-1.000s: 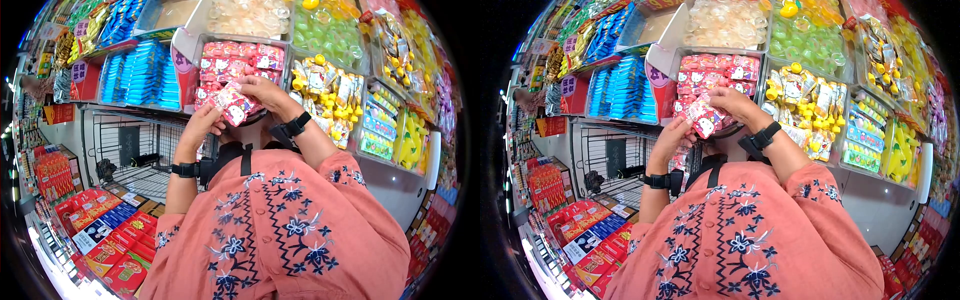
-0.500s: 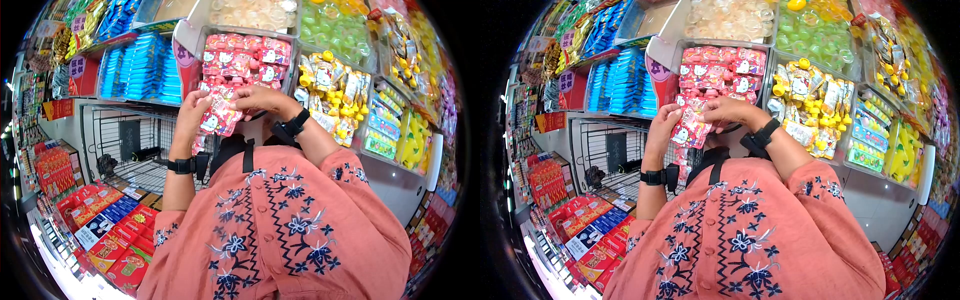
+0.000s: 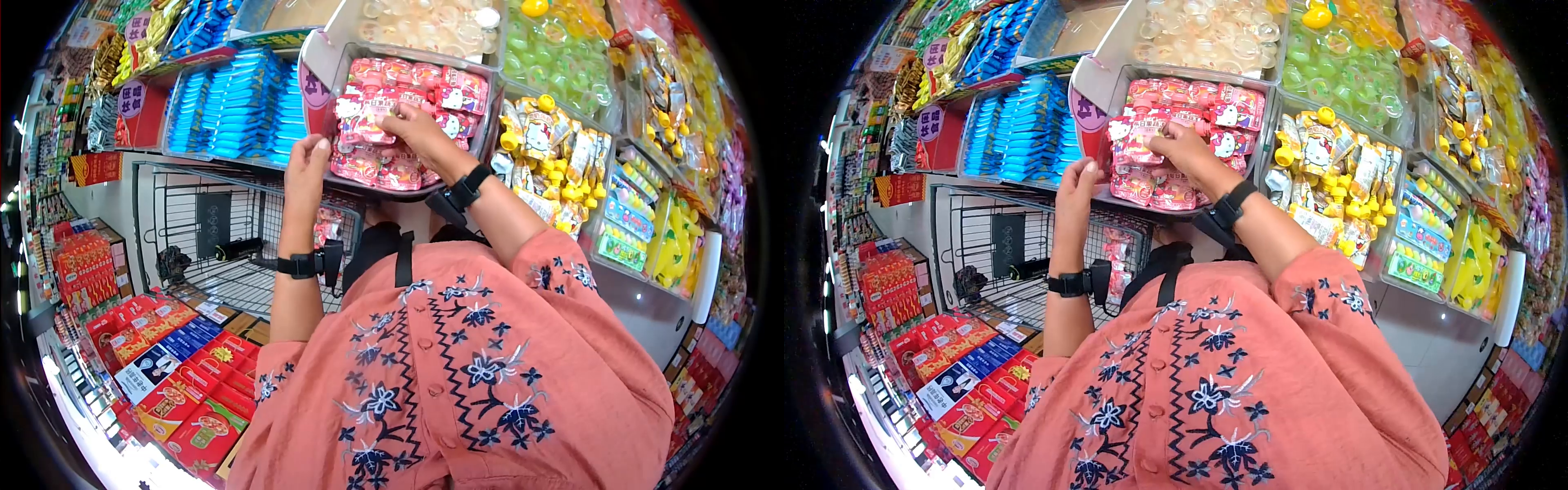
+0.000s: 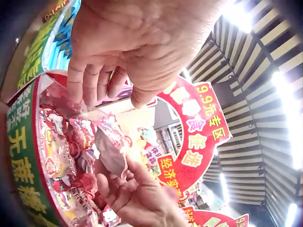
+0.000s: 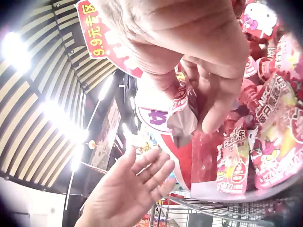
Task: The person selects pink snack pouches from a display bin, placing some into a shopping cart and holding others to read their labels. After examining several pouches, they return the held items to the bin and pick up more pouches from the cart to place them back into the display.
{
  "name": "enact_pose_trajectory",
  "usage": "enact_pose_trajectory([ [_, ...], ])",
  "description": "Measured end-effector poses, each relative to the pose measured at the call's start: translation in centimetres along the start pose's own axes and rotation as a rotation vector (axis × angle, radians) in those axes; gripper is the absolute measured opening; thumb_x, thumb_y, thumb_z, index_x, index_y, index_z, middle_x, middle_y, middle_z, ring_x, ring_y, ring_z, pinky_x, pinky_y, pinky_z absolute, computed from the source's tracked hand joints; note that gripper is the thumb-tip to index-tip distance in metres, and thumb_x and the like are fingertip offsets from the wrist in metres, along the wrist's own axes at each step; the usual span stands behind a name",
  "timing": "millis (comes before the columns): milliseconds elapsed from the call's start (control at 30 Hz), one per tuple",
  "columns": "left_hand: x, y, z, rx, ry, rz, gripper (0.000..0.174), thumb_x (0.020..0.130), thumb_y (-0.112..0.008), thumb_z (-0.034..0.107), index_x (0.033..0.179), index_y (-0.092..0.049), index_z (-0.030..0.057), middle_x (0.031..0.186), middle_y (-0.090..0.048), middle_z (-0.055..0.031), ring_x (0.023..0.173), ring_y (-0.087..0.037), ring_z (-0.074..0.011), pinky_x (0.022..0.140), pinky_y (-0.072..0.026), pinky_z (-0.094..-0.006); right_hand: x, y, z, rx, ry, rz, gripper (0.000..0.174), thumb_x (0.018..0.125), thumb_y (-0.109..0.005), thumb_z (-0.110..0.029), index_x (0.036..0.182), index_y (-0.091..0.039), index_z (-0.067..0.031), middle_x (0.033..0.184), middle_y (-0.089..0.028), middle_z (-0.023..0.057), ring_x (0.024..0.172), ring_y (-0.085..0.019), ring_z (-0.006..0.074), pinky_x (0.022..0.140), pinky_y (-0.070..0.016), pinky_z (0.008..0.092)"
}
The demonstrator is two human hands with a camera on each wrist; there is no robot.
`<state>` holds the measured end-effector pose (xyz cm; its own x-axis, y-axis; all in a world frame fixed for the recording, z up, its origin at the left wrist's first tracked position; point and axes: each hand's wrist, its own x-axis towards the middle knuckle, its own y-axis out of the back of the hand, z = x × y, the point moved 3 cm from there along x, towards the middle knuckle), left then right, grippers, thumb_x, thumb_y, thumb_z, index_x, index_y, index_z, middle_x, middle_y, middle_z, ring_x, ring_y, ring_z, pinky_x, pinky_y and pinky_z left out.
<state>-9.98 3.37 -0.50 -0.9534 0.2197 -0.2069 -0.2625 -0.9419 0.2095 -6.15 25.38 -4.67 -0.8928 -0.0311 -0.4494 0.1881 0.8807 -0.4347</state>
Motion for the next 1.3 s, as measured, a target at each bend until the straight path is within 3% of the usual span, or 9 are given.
enact_pose_trajectory([
  [467,-2.5,1.3,-1.8,-0.003,0.164,-0.022,0.043,0.099,-0.061,0.03,0.126,-0.056,-0.0022,0.114,-0.065,-0.0094,0.102,-0.063,-0.0157,0.084,-0.0506,-0.0306,5.4,-0.5,1.6,-0.173,0.053,0.183,0.038,0.094,-0.067,-0.027,0.112,-0.057,0.0048,0.109,-0.06,0.0115,0.092,-0.063,0.0181,0.065,-0.062,0.0299],
  [667,-2.1,0.5,-1.4,-0.024,0.168,-0.055,0.047,0.1,-0.06,0.031,0.131,-0.053,-0.003,0.115,-0.064,-0.0113,0.102,-0.065,-0.0173,0.084,-0.0517,-0.0303,4.7,-0.8,2.4,0.037,0.077,0.171,0.029,0.094,-0.067,-0.022,0.107,-0.054,0.0006,0.107,-0.059,0.0094,0.092,-0.063,0.018,0.072,-0.0624,0.0347],
  [800,-0.1,-2.3,-1.5,-0.089,0.167,-0.096,0.052,0.1,-0.06,0.033,0.136,-0.048,-0.0026,0.115,-0.064,-0.0125,0.096,-0.065,-0.0169,0.08,-0.0533,-0.0306,2.1,-2.2,1.8,0.232,0.106,0.161,0.038,0.094,-0.066,-0.014,0.122,-0.043,-0.0021,0.113,-0.058,0.0105,0.097,-0.067,0.0216,0.077,-0.0624,0.0363],
  [900,2.2,-4.3,-1.4,-0.043,0.129,-0.148,0.052,0.099,-0.059,0.032,0.138,-0.048,-0.0009,0.112,-0.065,-0.0118,0.092,-0.065,-0.0155,0.075,-0.0538,-0.0301,1.4,-3.2,1.7,0.357,0.135,0.192,0.039,0.093,-0.066,-0.009,0.124,-0.042,-0.0016,0.113,-0.061,0.0123,0.099,-0.067,0.0241,0.079,-0.0626,0.0375],
  [1000,4.9,-5.0,-1.9,0.16,0.04,-0.133,0.05,0.099,-0.058,0.029,0.137,-0.049,-0.001,0.11,-0.066,-0.0136,0.093,-0.066,-0.0188,0.078,-0.0533,-0.0322,3.1,-3.7,3.1,0.442,0.138,0.182,0.026,0.095,-0.059,-0.007,0.119,-0.048,-0.0016,0.11,-0.065,0.0138,0.098,-0.069,0.0272,0.082,-0.0617,0.0391],
  [1033,5.9,-5.1,-2.1,0.243,-0.07,-0.081,0.047,0.096,-0.06,0.024,0.134,-0.052,-0.0013,0.111,-0.067,-0.0202,0.096,-0.067,-0.0302,0.084,-0.0524,-0.0395,3.3,-4.1,3.1,0.471,0.129,0.146,0.022,0.097,-0.057,-0.008,0.117,-0.05,-0.0017,0.109,-0.066,0.014,0.097,-0.069,0.0277,0.082,-0.0614,0.0398],
  [1100,6.7,-4.8,-2.1,0.455,-0.135,-0.063,0.046,0.094,-0.06,0.023,0.132,-0.052,-0.0015,0.114,-0.065,-0.0246,0.103,-0.064,-0.0384,0.089,-0.0504,-0.0446,3.8,-4.4,3.7,0.484,0.008,0.06,0.017,0.1,-0.049,-0.009,0.114,-0.054,-0.0007,0.11,-0.066,0.0152,0.097,-0.07,0.0293,0.084,-0.0602,0.042],
  [1167,7.4,-4.6,-2.7,0.66,-0.25,0.013,0.046,0.092,-0.062,0.022,0.13,-0.053,-0.0012,0.12,-0.06,-0.0296,0.111,-0.058,-0.0462,0.093,-0.048,-0.0504,4.2,-3.9,4.6,0.405,-0.063,-0.02,0.019,0.098,-0.05,-0.01,0.112,-0.057,0.001,0.107,-0.068,0.0147,0.091,-0.071,0.0279,0.079,-0.0612,0.0401],
  [1300,5.9,-5.1,-1.7,0.789,-0.24,0.01,0.053,0.091,-0.066,0.023,0.135,-0.049,-0.0005,0.128,-0.055,-0.0279,0.115,-0.056,-0.0462,0.096,-0.0477,-0.0495,2.7,-1.4,3.6,0.165,-0.078,-0.002,0.025,0.096,-0.053,-0.014,0.106,-0.058,0.0082,0.103,-0.067,0.0211,0.084,-0.072,0.0293,0.069,-0.0624,0.0377],
])
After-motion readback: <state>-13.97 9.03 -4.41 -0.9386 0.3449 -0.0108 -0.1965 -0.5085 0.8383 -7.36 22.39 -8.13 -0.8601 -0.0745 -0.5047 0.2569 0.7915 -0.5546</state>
